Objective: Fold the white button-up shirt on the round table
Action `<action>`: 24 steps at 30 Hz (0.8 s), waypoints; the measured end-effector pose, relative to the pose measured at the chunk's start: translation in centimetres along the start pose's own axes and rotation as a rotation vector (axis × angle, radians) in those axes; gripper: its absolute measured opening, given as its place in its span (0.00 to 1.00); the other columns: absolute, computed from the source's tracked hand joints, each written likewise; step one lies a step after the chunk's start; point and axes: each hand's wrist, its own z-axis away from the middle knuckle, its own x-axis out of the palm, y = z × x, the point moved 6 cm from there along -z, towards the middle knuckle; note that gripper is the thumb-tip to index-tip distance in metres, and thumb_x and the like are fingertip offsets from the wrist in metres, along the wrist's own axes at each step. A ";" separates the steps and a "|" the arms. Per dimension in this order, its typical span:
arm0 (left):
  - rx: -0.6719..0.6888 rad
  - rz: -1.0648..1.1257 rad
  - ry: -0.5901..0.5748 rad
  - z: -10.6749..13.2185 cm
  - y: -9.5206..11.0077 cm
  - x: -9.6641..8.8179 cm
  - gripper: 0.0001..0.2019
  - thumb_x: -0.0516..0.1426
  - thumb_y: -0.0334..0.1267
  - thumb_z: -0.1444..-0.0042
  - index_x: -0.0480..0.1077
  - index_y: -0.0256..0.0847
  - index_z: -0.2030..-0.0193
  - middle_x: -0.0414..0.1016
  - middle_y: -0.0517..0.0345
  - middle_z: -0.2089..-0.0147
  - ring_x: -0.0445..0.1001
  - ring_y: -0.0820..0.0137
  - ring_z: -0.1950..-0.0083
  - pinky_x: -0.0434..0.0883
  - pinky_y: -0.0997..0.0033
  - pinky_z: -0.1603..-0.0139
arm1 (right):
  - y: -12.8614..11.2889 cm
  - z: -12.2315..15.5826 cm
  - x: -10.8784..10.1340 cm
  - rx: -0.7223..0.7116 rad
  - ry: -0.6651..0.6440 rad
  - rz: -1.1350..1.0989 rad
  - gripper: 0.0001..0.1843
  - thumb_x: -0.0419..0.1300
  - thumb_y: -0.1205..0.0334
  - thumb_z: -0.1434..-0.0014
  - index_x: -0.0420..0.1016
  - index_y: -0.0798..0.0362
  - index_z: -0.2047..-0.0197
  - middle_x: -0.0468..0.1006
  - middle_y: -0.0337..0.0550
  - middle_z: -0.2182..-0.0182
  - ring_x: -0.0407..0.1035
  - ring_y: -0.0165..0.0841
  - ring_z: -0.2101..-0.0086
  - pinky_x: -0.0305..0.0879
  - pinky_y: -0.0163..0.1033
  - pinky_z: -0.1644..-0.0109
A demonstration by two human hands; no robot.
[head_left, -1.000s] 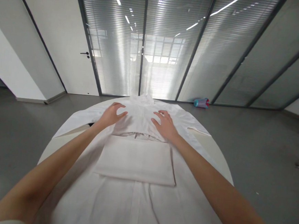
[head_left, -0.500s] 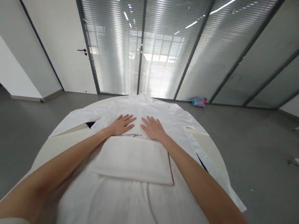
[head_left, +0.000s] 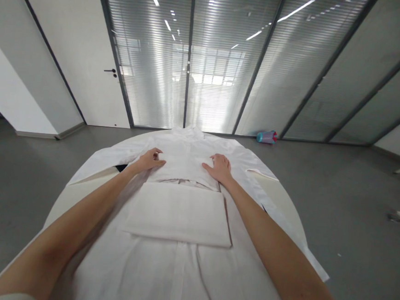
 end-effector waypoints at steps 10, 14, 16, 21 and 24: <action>0.106 0.627 0.017 4.0 7.4 -4.1 0.38 0.74 0.42 0.67 0.74 0.38 0.44 0.79 0.51 0.55 0.75 0.62 0.56 0.71 0.61 0.52 | -2.8 0.2 -6.3 -0.154 -0.039 -0.827 0.35 0.70 0.49 0.58 0.67 0.51 0.48 0.76 0.38 0.68 0.70 0.35 0.67 0.67 0.42 0.60; 0.221 0.446 0.013 7.7 9.5 -6.0 0.26 0.72 0.47 0.60 0.79 0.39 0.54 0.79 0.53 0.58 0.75 0.61 0.58 0.72 0.61 0.54 | -4.2 3.3 -9.0 -0.230 -0.077 -0.848 0.30 0.72 0.46 0.58 0.73 0.51 0.54 0.77 0.41 0.64 0.71 0.37 0.64 0.68 0.43 0.57; 0.345 0.324 0.067 9.8 10.4 -6.7 0.19 0.70 0.49 0.55 0.79 0.40 0.60 0.77 0.52 0.59 0.74 0.61 0.57 0.72 0.61 0.53 | -4.7 5.5 -10.0 -0.281 -0.045 -0.794 0.25 0.70 0.44 0.54 0.74 0.51 0.58 0.77 0.42 0.63 0.72 0.38 0.63 0.69 0.43 0.56; 0.671 0.061 0.142 15.5 12.0 -6.7 0.08 0.62 0.43 0.41 0.76 0.44 0.58 0.74 0.52 0.60 0.74 0.64 0.56 0.72 0.62 0.53 | -5.8 11.8 -11.7 -0.477 0.076 -0.527 0.10 0.61 0.53 0.38 0.71 0.48 0.57 0.76 0.44 0.60 0.71 0.38 0.58 0.68 0.44 0.51; 0.835 -0.058 0.097 18.8 12.2 -6.0 0.05 0.59 0.36 0.38 0.75 0.45 0.56 0.73 0.52 0.58 0.74 0.66 0.56 0.72 0.65 0.55 | -6.4 15.7 -11.9 -0.667 0.037 -0.424 0.05 0.56 0.64 0.35 0.69 0.47 0.55 0.75 0.45 0.57 0.71 0.37 0.55 0.67 0.45 0.49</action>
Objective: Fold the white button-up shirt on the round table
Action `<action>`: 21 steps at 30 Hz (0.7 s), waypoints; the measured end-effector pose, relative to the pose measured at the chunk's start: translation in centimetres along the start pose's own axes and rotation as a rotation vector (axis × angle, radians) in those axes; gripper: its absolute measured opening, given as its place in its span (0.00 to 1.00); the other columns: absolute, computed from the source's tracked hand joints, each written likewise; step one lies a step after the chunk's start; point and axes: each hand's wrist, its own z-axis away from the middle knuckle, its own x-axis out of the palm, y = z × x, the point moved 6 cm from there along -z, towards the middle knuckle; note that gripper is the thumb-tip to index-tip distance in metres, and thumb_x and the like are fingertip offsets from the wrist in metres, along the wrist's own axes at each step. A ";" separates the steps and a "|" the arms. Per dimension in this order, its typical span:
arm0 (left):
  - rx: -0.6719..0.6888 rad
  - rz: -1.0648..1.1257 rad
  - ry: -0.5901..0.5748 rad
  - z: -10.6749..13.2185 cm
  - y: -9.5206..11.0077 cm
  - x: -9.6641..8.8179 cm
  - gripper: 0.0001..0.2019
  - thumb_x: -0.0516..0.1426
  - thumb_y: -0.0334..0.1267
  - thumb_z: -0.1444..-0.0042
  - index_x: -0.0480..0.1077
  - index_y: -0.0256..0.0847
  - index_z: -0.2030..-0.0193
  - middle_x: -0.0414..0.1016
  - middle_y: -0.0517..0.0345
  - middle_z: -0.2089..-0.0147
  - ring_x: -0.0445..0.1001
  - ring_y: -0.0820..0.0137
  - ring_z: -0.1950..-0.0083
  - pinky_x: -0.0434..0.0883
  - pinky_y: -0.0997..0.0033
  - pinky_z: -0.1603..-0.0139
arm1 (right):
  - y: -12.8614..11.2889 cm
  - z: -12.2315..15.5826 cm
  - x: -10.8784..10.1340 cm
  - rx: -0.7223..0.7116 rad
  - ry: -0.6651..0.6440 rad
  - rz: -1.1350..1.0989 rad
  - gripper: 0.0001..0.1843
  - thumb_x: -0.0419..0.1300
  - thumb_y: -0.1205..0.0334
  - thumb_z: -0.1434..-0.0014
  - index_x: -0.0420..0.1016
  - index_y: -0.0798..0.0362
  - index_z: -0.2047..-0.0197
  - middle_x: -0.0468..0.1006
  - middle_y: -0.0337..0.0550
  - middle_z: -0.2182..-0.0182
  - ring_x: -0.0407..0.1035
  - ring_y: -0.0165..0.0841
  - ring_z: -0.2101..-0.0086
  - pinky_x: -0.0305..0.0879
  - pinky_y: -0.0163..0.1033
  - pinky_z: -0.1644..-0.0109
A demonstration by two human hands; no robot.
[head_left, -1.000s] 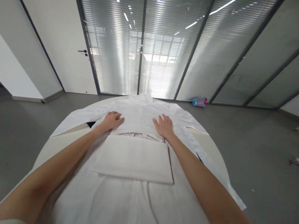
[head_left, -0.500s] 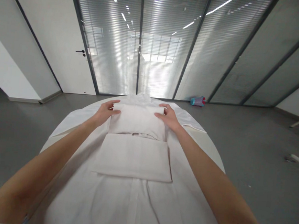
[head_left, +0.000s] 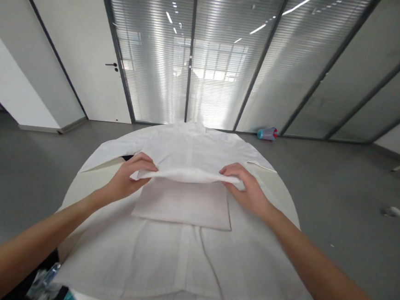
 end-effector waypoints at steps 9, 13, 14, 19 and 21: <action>0.239 -0.223 -0.347 5.6 3.8 2.1 0.14 0.50 0.22 0.38 0.72 0.43 0.55 0.74 0.51 0.58 0.71 0.64 0.54 0.69 0.62 0.51 | -3.8 6.6 3.1 -0.221 -0.241 0.313 0.12 0.54 0.76 0.39 0.70 0.49 0.59 0.74 0.48 0.57 0.68 0.40 0.53 0.67 0.49 0.50; 0.219 -0.238 -0.424 7.1 3.9 3.3 0.15 0.49 0.22 0.38 0.71 0.43 0.55 0.74 0.51 0.58 0.70 0.64 0.55 0.68 0.61 0.51 | -3.8 8.1 4.3 -0.207 -0.306 0.337 0.12 0.54 0.76 0.40 0.71 0.50 0.58 0.74 0.48 0.59 0.68 0.40 0.54 0.67 0.49 0.51; 0.209 -0.240 -0.436 7.3 4.0 3.4 0.16 0.49 0.22 0.38 0.71 0.43 0.54 0.74 0.50 0.57 0.70 0.64 0.54 0.67 0.61 0.50 | -3.8 8.2 4.3 -0.185 -0.324 0.324 0.13 0.55 0.76 0.41 0.72 0.50 0.58 0.74 0.48 0.58 0.68 0.40 0.54 0.67 0.49 0.50; 0.159 -0.208 -0.540 5.5 4.9 2.7 0.09 0.56 0.34 0.40 0.72 0.41 0.53 0.74 0.48 0.54 0.71 0.62 0.52 0.68 0.58 0.48 | -4.4 6.4 3.3 -0.067 -0.355 0.232 0.04 0.59 0.66 0.40 0.72 0.50 0.60 0.74 0.48 0.58 0.68 0.40 0.54 0.65 0.50 0.48; 0.107 -0.202 -0.534 3.5 5.3 2.6 0.11 0.56 0.42 0.38 0.72 0.41 0.52 0.74 0.48 0.51 0.73 0.60 0.50 0.68 0.58 0.46 | -4.9 4.0 3.0 -0.021 -0.252 0.241 0.07 0.53 0.63 0.33 0.72 0.50 0.59 0.74 0.49 0.57 0.68 0.40 0.53 0.64 0.51 0.46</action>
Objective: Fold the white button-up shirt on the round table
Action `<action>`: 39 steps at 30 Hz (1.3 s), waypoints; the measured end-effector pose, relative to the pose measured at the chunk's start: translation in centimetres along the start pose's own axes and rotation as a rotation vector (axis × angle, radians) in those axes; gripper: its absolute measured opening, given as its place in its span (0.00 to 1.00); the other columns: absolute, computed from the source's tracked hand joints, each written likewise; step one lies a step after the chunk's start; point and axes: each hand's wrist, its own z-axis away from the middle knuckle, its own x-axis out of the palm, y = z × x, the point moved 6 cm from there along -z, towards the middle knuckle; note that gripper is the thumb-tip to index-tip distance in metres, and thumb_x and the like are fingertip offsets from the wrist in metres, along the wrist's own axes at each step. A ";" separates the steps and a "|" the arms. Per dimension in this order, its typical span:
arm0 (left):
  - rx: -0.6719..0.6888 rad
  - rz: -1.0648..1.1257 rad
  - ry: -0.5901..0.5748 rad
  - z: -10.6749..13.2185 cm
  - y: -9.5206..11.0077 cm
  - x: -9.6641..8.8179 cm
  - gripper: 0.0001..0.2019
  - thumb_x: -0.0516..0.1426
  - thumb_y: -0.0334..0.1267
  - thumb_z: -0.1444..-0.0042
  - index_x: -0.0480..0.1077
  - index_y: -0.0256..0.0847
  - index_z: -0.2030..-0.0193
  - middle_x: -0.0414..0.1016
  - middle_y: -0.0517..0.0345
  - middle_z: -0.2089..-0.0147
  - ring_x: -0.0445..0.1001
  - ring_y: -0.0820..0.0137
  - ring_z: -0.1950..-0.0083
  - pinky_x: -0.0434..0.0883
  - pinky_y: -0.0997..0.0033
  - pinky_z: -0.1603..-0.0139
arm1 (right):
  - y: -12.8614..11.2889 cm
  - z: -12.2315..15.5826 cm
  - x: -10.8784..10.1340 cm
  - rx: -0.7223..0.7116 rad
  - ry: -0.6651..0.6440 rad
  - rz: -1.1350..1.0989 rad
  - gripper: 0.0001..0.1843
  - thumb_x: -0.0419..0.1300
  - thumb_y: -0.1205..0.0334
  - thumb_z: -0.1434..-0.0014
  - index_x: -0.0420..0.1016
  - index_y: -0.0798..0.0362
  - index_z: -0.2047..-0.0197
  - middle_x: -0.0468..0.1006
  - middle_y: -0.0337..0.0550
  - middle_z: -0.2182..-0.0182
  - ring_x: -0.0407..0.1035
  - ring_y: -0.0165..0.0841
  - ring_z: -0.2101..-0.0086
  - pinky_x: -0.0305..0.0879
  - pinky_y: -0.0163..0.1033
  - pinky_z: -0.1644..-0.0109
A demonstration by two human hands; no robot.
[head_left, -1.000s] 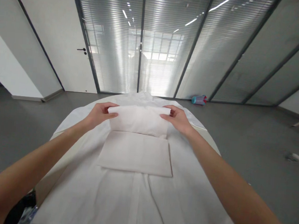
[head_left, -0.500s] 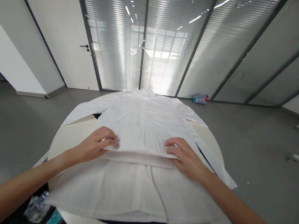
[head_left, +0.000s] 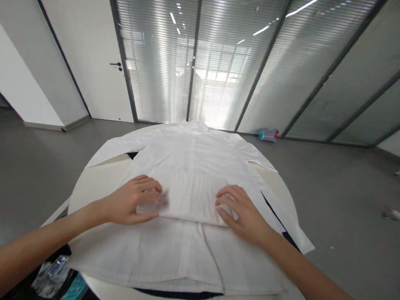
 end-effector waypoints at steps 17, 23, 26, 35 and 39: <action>-0.364 -0.305 0.053 -3.2 -1.7 8.4 0.35 0.48 0.52 0.34 0.46 0.40 0.24 0.45 0.44 0.24 0.43 0.41 0.25 0.43 0.36 0.31 | 1.2 -4.7 9.0 0.127 -0.171 0.296 0.45 0.40 0.34 0.33 0.52 0.61 0.27 0.47 0.58 0.28 0.40 0.49 0.30 0.39 0.58 0.28; -0.376 -0.299 0.010 -3.6 -1.4 8.1 0.35 0.48 0.52 0.34 0.48 0.38 0.25 0.46 0.42 0.24 0.45 0.39 0.26 0.46 0.34 0.32 | 0.9 -5.2 9.0 0.129 -0.214 0.290 0.46 0.37 0.34 0.33 0.52 0.63 0.27 0.47 0.60 0.29 0.41 0.51 0.30 0.37 0.59 0.28; -0.375 -0.286 -0.041 -3.9 -1.8 7.0 0.34 0.47 0.54 0.33 0.52 0.37 0.26 0.51 0.42 0.26 0.49 0.42 0.27 0.49 0.36 0.31 | 1.3 -5.8 8.1 0.118 -0.251 0.261 0.46 0.36 0.33 0.33 0.51 0.60 0.27 0.48 0.57 0.29 0.42 0.50 0.30 0.38 0.59 0.28; -0.453 -0.197 -0.032 -2.6 -4.5 7.1 0.37 0.46 0.61 0.35 0.50 0.42 0.26 0.48 0.45 0.25 0.45 0.46 0.25 0.47 0.38 0.29 | 3.6 -5.5 7.4 0.165 -0.274 0.328 0.44 0.38 0.35 0.32 0.51 0.59 0.27 0.56 0.61 0.31 0.53 0.52 0.34 0.49 0.57 0.33; -0.500 -0.034 0.043 -2.6 -5.7 7.0 0.32 0.45 0.57 0.33 0.56 0.45 0.28 0.56 0.49 0.27 0.54 0.52 0.27 0.50 0.44 0.29 | 3.9 -7.0 7.0 0.180 -0.325 0.276 0.38 0.38 0.38 0.30 0.60 0.56 0.31 0.71 0.58 0.41 0.67 0.49 0.44 0.60 0.53 0.42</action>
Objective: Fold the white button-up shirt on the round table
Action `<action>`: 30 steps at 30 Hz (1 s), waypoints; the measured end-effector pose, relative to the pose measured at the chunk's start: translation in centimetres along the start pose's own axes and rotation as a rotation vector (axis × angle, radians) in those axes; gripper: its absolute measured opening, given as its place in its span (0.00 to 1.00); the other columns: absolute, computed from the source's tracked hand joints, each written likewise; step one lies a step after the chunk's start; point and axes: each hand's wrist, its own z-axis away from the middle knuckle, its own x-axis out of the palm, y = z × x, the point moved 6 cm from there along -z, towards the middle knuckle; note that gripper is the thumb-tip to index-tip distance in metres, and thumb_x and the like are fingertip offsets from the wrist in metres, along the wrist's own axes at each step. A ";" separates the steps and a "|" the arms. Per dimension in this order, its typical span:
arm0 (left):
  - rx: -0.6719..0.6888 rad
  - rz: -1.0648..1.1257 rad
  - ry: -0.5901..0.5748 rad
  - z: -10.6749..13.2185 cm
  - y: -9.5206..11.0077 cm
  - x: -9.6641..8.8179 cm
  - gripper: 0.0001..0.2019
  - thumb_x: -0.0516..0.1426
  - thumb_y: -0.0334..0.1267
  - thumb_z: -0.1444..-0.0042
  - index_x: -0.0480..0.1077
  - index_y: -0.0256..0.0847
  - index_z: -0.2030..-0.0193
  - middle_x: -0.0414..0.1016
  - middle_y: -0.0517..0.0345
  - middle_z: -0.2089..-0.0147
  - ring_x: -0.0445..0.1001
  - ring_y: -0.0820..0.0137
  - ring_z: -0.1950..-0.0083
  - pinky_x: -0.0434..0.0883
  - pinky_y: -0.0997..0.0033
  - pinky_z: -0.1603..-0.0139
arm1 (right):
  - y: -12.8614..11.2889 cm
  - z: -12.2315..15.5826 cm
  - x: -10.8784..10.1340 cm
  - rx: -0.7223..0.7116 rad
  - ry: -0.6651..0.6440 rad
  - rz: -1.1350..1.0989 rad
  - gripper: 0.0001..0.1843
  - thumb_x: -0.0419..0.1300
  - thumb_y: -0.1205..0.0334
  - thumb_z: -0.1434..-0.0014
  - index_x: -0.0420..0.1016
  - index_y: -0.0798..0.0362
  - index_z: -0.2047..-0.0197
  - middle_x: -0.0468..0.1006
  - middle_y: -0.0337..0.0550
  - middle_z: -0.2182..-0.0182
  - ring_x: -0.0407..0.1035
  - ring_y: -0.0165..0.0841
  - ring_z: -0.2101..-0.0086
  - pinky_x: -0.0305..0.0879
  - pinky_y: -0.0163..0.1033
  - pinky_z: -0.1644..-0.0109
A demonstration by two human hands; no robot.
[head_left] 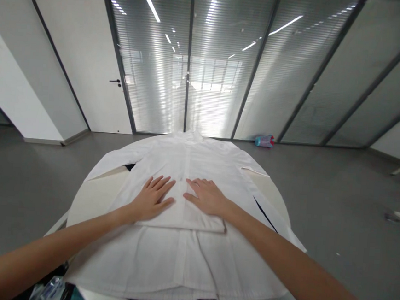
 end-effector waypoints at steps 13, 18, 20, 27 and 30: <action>-0.120 0.506 0.015 -3.1 -3.6 -6.9 0.21 0.66 0.55 0.56 0.68 0.42 0.64 0.72 0.60 0.66 0.70 0.68 0.67 0.67 0.73 0.67 | 0.7 -5.4 -3.8 -0.180 -0.450 -0.463 0.26 0.62 0.41 0.45 0.76 0.55 0.55 0.79 0.44 0.57 0.73 0.38 0.60 0.66 0.36 0.63; -0.028 0.715 0.182 -6.0 -0.6 -9.8 0.22 0.59 0.59 0.46 0.73 0.39 0.60 0.77 0.52 0.58 0.75 0.62 0.55 0.71 0.65 0.52 | 1.6 -1.0 -7.4 -0.185 -0.275 -0.605 0.27 0.62 0.50 0.41 0.68 0.53 0.42 0.76 0.45 0.48 0.72 0.38 0.54 0.69 0.39 0.52; -0.108 0.832 0.240 -8.2 -0.5 -7.8 0.29 0.49 0.63 0.40 0.74 0.37 0.55 0.79 0.48 0.54 0.75 0.58 0.52 0.72 0.61 0.50 | 4.3 1.5 -8.6 -0.092 -0.170 -0.694 0.28 0.62 0.50 0.41 0.68 0.53 0.41 0.75 0.46 0.46 0.72 0.39 0.51 0.68 0.42 0.48; -0.031 0.233 -0.003 -15.1 2.0 2.7 0.33 0.44 0.62 0.37 0.68 0.43 0.36 0.65 0.46 0.32 0.58 0.47 0.30 0.53 0.41 0.32 | 17.4 12.2 -7.7 0.550 0.166 -1.156 0.30 0.67 0.52 0.44 0.68 0.52 0.41 0.75 0.50 0.43 0.74 0.42 0.50 0.73 0.46 0.47; -0.060 -0.027 -0.099 -15.3 1.3 4.8 0.37 0.46 0.66 0.40 0.58 0.51 0.29 0.51 0.49 0.25 0.46 0.36 0.27 0.44 0.25 0.36 | 20.4 16.3 -6.5 0.744 0.281 -1.274 0.28 0.68 0.57 0.45 0.69 0.52 0.43 0.77 0.53 0.45 0.77 0.42 0.53 0.76 0.47 0.51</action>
